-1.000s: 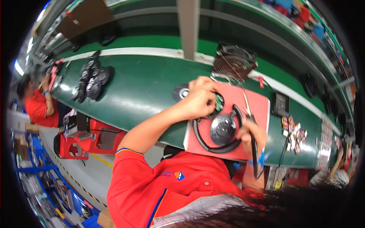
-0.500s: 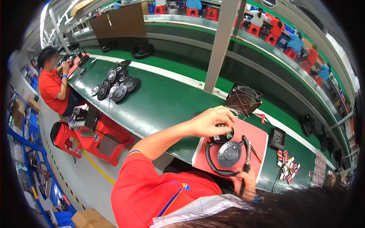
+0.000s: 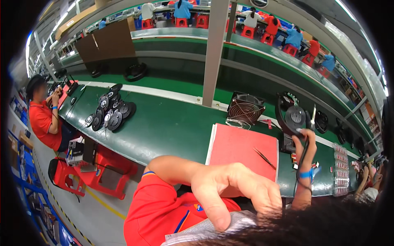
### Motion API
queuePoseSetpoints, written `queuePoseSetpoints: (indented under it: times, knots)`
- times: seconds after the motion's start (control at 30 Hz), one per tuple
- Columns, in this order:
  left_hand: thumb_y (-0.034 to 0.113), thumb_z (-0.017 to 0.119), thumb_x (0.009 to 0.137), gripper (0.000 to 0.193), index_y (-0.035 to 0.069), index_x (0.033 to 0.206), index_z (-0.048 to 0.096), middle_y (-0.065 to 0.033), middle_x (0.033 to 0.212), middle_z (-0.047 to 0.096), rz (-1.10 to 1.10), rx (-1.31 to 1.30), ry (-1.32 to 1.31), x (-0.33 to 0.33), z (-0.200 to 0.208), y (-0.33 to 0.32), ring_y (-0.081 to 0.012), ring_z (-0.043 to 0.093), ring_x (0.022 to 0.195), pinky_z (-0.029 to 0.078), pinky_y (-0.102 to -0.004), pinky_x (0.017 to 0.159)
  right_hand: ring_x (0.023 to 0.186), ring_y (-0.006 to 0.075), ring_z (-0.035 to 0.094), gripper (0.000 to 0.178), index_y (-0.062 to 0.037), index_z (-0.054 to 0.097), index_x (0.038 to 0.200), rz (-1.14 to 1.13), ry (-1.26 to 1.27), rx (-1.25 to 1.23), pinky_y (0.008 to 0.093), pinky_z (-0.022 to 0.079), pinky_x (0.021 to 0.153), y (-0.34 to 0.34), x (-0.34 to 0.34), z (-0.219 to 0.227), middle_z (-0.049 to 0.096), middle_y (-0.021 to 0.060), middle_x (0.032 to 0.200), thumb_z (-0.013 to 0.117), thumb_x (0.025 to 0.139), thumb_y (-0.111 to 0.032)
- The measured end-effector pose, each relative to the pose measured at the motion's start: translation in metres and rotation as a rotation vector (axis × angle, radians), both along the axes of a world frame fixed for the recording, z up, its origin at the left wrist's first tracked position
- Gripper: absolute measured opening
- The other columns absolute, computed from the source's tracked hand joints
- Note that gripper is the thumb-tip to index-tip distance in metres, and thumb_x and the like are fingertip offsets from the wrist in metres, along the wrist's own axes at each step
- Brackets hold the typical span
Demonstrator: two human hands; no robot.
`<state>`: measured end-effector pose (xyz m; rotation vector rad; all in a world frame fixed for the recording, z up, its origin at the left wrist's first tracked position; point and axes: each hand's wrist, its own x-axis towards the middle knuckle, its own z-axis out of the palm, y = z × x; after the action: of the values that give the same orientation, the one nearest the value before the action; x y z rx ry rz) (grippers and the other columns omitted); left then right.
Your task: Soldering electronic components onto a circuit board of a device on an assembly line.
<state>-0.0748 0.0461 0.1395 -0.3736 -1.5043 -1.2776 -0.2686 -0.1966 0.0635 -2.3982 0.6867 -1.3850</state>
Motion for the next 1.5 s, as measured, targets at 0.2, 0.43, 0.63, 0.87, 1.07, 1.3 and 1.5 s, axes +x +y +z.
queuePoseSetpoints:
  times: [0.2,0.43,0.63,0.87,1.07,1.3,1.5]
  knots:
    - [0.034,0.063,0.088,0.044,-0.007,0.101,0.065,-0.0221,0.108,0.060,0.030,-0.039,-0.040,-0.004,-0.010,-0.009,-0.0335,0.054,0.099,0.044,-0.0417,0.085,0.082,0.0315,0.056,0.037,-0.0047,0.054,0.101,-0.099,0.030,-0.285,0.0346,0.047,0.075,-0.108,0.056,-0.032,0.055,0.0138,0.089,0.073,0.069,0.003]
    - [0.038,0.059,0.091,0.044,-0.005,0.098,0.066,-0.0167,0.103,0.063,0.129,0.105,-0.300,0.004,-0.015,-0.017,-0.0268,0.057,0.093,0.044,-0.0387,0.084,0.094,0.0354,0.056,0.035,-0.0042,0.054,0.105,-0.105,0.084,-0.182,0.0390,0.047,0.082,-0.112,0.056,-0.049,0.058,0.0150,0.098,0.069,0.074,0.002]
    - [0.023,0.066,0.086,0.028,-0.005,0.091,0.068,-0.0159,0.095,0.066,0.342,0.226,-0.544,-0.001,-0.017,-0.037,-0.0273,0.061,0.087,0.047,-0.0364,0.078,0.098,0.0312,0.059,0.040,-0.0053,0.057,0.113,-0.250,0.126,-0.150,0.0346,0.047,0.087,-0.087,-0.046,-0.046,0.061,0.0142,0.104,0.070,0.076,0.002]
    - [-0.004,0.063,0.078,0.011,-0.004,0.087,0.067,-0.0122,0.091,0.067,0.443,0.267,-0.694,-0.009,-0.023,-0.056,-0.0229,0.063,0.086,0.049,-0.0318,0.078,0.105,0.0350,0.056,0.041,-0.0055,0.052,0.112,-0.726,0.199,0.015,0.0403,0.046,0.089,-0.096,-0.225,-0.088,0.060,0.0164,0.110,0.071,0.082,-0.024]
    - [-0.004,0.061,0.079,0.008,-0.003,0.085,0.067,-0.0107,0.089,0.067,0.618,0.383,-0.860,-0.017,-0.041,-0.067,-0.0202,0.063,0.085,0.049,-0.0307,0.077,0.106,0.0393,0.054,0.037,-0.0076,0.050,0.111,-0.824,0.232,-0.002,0.0437,0.045,0.088,-0.128,-0.299,-0.113,0.059,0.0187,0.110,0.069,0.081,-0.018]
    - [-0.002,0.060,0.082,0.007,-0.002,0.082,0.066,-0.0107,0.089,0.066,0.960,0.498,-0.959,-0.001,-0.083,-0.062,-0.0198,0.063,0.086,0.048,-0.0307,0.078,0.090,0.0411,0.057,0.023,-0.0083,0.049,0.105,-0.841,0.330,0.098,0.0466,0.046,0.074,-0.170,-0.316,-0.125,0.059,0.0208,0.093,0.057,0.083,-0.007]
    - [-0.001,0.058,0.079,0.007,-0.003,0.075,0.063,-0.0102,0.082,0.066,1.426,0.418,-1.012,0.056,-0.115,-0.046,-0.0177,0.063,0.080,0.047,-0.0279,0.073,0.079,0.0373,0.056,0.020,-0.0089,0.050,0.097,-0.682,0.445,-0.103,0.0423,0.043,0.065,-0.150,-0.300,-0.107,0.053,0.0187,0.078,0.049,0.081,0.004]
